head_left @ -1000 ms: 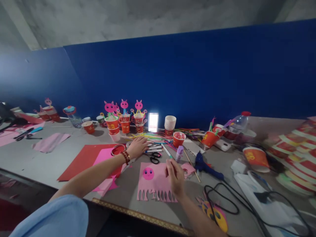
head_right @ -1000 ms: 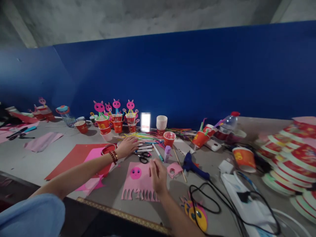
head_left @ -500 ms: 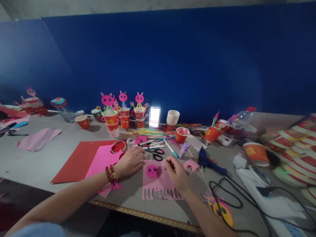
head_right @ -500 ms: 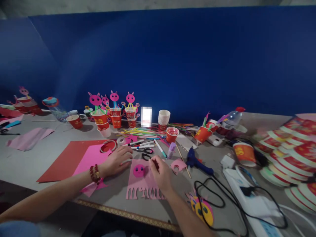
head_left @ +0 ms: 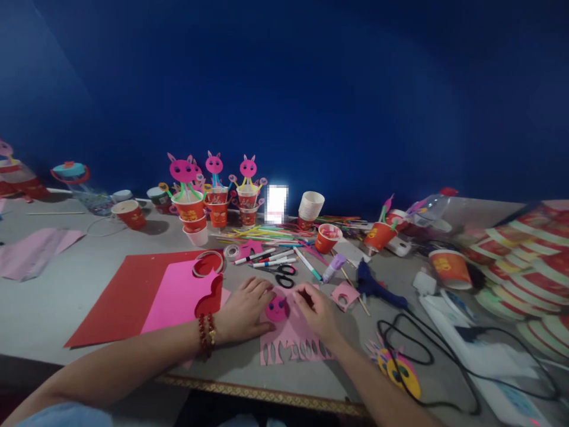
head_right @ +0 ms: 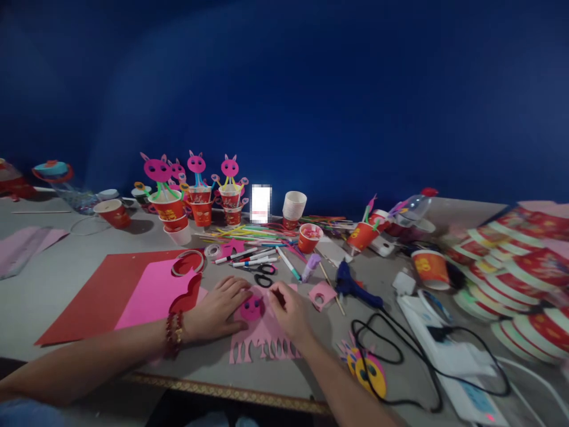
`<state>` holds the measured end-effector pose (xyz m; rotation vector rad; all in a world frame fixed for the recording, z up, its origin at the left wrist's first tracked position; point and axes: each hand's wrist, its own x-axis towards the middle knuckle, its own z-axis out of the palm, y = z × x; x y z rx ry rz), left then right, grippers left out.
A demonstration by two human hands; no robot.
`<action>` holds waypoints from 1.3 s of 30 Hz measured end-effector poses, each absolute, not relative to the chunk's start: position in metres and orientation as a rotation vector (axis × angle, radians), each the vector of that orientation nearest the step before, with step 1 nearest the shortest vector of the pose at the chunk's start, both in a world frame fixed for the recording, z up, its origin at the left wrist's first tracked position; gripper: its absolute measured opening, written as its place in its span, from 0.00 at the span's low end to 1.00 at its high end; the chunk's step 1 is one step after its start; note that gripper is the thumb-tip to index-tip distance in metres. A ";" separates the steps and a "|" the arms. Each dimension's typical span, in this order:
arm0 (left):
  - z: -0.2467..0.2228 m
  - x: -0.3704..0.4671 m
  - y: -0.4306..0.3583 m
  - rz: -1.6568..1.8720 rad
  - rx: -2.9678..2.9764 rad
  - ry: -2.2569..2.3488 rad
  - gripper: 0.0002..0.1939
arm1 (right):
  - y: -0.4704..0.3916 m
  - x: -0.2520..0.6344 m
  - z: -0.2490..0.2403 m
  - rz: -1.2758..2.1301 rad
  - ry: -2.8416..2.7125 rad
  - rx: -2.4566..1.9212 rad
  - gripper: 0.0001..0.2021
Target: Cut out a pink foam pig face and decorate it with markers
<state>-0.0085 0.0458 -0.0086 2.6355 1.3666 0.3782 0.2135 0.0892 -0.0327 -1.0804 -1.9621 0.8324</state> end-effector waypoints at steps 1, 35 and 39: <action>-0.008 -0.007 0.047 0.377 2.635 1.360 0.30 | 0.090 0.213 -0.033 0.831 -1.958 -1.085 0.09; 0.000 -0.072 0.088 0.425 2.728 1.541 0.23 | 0.084 0.223 -0.018 0.767 -1.683 -0.903 0.12; 0.011 -0.049 0.075 0.511 2.711 1.450 0.18 | 0.089 0.230 0.000 0.701 -1.554 -0.947 0.09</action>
